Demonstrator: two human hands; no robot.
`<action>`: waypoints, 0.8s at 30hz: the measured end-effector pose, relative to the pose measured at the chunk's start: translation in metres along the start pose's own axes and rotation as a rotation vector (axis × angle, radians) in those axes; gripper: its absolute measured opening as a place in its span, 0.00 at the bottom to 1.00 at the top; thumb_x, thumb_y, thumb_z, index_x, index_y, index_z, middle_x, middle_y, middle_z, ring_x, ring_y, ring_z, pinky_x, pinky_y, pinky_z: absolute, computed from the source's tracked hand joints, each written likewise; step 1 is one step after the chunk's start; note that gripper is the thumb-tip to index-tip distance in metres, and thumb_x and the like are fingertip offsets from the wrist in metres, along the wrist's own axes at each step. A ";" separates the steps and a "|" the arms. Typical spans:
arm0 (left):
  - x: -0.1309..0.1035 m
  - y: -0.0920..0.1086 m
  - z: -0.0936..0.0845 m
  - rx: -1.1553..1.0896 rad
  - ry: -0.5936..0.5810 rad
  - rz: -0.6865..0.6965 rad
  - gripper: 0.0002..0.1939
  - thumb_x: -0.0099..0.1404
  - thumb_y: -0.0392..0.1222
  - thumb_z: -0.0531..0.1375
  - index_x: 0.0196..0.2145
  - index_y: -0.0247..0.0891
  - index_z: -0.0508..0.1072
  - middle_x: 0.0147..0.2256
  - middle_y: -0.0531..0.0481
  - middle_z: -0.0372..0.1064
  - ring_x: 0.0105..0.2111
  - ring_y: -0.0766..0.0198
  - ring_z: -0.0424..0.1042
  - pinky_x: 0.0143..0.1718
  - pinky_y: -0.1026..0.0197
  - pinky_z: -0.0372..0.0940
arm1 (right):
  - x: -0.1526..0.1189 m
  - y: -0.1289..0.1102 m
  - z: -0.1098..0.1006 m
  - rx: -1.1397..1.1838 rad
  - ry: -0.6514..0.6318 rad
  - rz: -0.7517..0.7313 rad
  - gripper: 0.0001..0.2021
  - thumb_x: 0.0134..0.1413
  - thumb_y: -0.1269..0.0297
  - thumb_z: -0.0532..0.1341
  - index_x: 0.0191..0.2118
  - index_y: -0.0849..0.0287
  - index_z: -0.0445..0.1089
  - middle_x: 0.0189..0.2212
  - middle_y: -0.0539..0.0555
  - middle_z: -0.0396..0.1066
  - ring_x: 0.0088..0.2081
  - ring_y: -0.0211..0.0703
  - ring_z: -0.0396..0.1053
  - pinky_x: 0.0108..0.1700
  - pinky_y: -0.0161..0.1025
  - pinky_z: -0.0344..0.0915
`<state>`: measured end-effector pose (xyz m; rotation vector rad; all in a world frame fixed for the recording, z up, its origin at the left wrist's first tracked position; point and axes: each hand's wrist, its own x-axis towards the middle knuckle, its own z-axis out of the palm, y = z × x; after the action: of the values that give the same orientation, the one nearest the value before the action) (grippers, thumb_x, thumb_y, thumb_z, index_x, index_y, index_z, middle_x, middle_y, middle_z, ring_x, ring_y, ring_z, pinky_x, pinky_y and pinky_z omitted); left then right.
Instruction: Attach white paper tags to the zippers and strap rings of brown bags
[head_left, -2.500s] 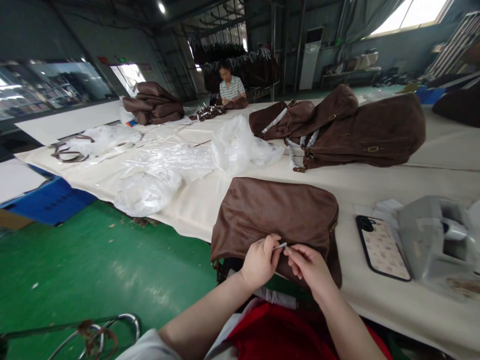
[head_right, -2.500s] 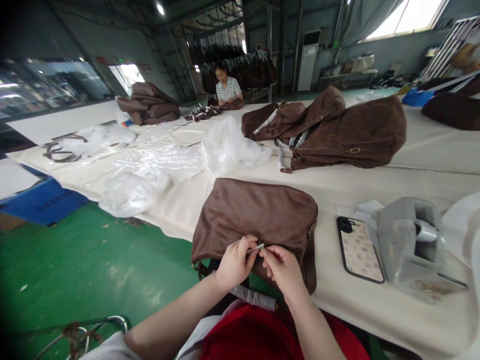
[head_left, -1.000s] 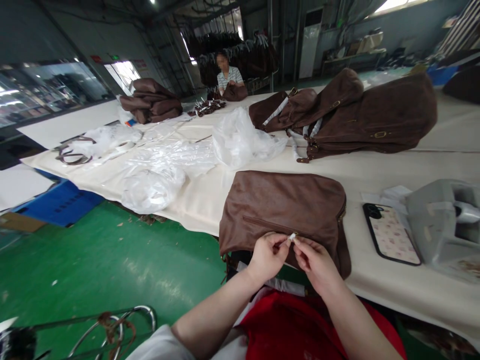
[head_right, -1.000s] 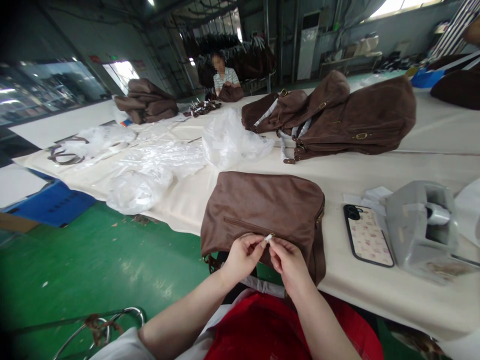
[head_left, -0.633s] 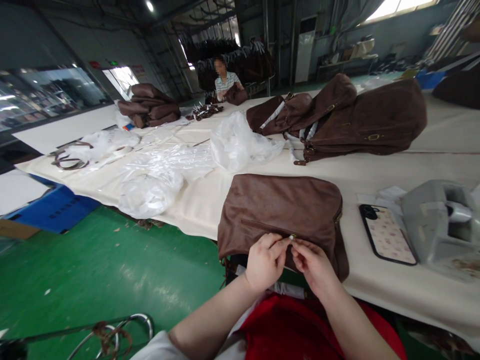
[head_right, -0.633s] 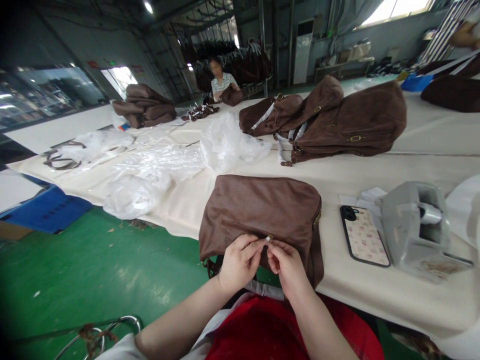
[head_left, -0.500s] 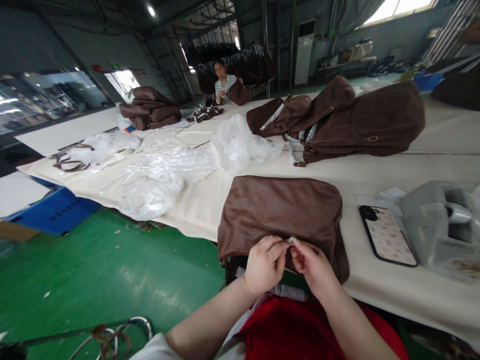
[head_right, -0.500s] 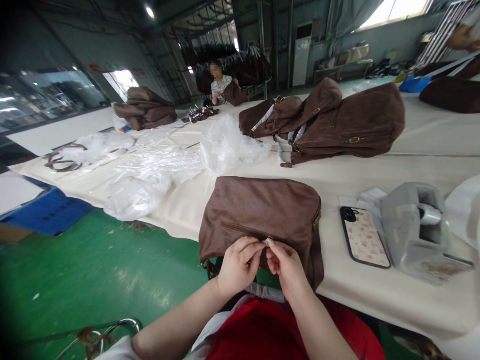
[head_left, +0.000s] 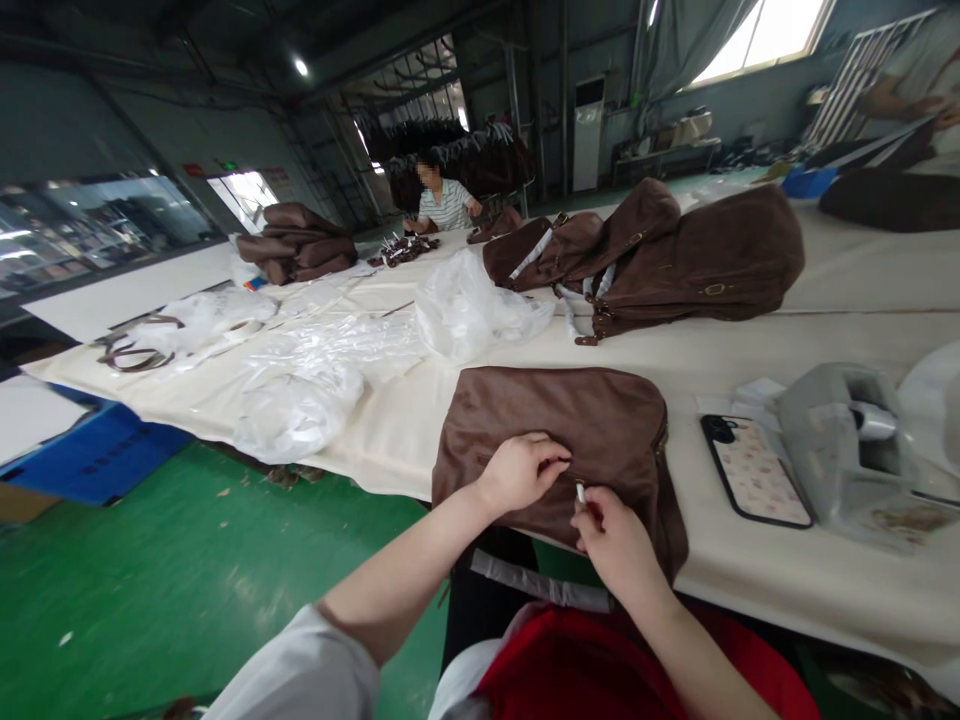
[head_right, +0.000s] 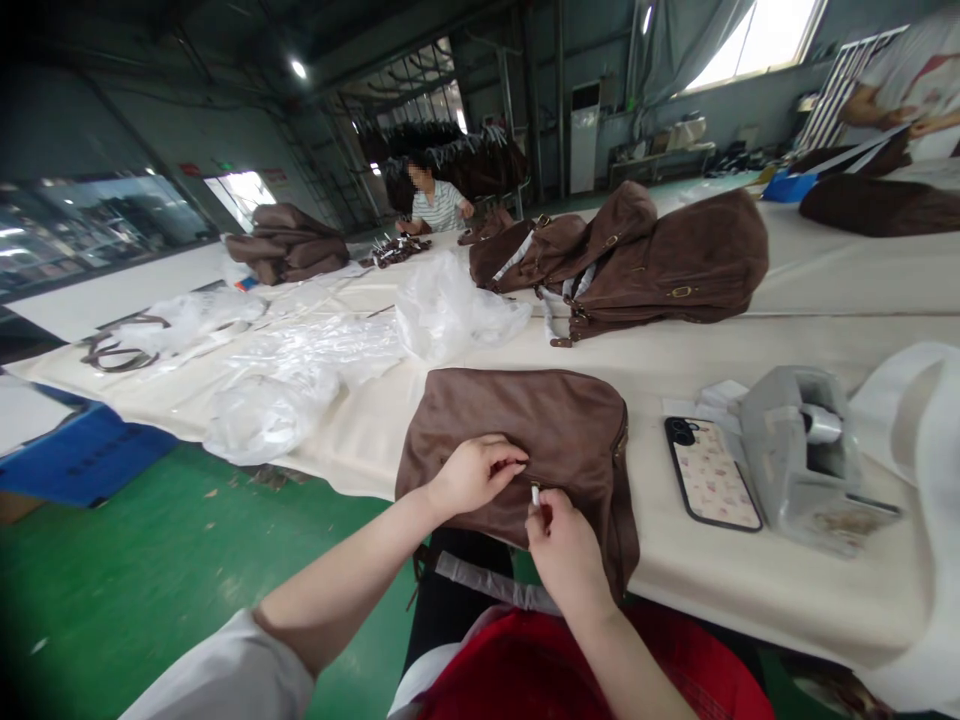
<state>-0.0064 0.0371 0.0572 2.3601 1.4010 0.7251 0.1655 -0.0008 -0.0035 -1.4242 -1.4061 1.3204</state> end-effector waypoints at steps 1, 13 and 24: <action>0.004 -0.001 -0.001 0.013 -0.031 0.018 0.09 0.66 0.40 0.58 0.41 0.39 0.76 0.34 0.49 0.73 0.34 0.63 0.72 0.38 0.63 0.66 | 0.000 0.000 0.000 -0.180 0.027 -0.112 0.05 0.51 0.65 0.58 0.34 0.57 0.69 0.29 0.54 0.74 0.27 0.45 0.71 0.28 0.38 0.62; 0.043 0.018 0.005 0.433 -0.277 0.229 0.08 0.58 0.44 0.66 0.32 0.37 0.74 0.31 0.48 0.70 0.31 0.58 0.72 0.30 0.60 0.66 | 0.003 0.004 -0.022 -0.904 0.113 -0.388 0.07 0.60 0.70 0.54 0.37 0.58 0.70 0.33 0.56 0.74 0.31 0.44 0.72 0.31 0.37 0.58; 0.034 0.026 0.023 0.726 -0.375 0.374 0.06 0.66 0.35 0.54 0.35 0.32 0.71 0.35 0.41 0.69 0.34 0.55 0.70 0.33 0.54 0.67 | 0.019 -0.010 -0.034 -1.024 0.123 -0.275 0.13 0.65 0.64 0.52 0.36 0.59 0.73 0.32 0.57 0.76 0.31 0.43 0.73 0.31 0.36 0.59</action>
<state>0.0392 0.0541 0.0599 3.1358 1.1913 -0.2217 0.1937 0.0242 0.0096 -1.7664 -2.2277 0.2744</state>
